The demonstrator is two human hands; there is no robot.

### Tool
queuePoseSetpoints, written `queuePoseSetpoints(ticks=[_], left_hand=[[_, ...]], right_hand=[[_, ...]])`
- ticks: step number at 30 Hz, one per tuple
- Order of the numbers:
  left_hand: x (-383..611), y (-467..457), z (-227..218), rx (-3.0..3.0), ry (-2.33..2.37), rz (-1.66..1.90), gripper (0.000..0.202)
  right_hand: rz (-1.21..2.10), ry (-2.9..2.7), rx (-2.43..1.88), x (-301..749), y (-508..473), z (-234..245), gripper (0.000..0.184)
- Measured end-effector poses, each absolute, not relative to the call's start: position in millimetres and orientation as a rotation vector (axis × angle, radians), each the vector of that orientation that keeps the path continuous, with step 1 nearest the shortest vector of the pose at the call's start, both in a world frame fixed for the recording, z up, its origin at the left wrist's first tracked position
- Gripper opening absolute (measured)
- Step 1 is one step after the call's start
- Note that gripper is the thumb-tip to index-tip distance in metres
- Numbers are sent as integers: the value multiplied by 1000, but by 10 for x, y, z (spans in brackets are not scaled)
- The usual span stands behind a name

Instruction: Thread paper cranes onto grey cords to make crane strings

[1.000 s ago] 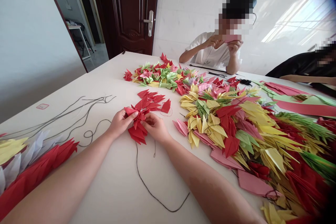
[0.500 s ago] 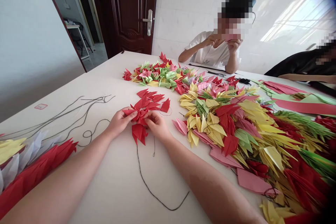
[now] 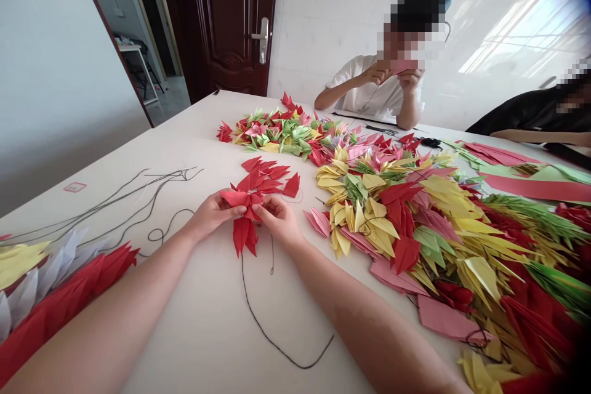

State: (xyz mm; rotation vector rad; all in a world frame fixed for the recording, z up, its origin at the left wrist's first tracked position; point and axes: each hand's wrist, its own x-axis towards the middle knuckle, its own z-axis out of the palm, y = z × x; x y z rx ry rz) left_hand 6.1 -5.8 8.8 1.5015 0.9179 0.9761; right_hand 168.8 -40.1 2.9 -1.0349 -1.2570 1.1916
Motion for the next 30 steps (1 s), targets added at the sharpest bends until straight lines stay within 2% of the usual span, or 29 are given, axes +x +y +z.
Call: queuePoseSetpoints(ticks=[3, 13, 30], left_hand=[[63, -58, 90, 1465, 933, 964, 36], [53, -63, 113, 1425, 865, 947, 26], [34, -18, 69, 1422, 820, 844, 26]], right_hand=[[1207, -1273, -1010, 1689, -393, 6, 28], [1173, -1318, -974, 1687, -355, -73, 25], [1117, -1361, -1058, 1695, -370, -42, 22]])
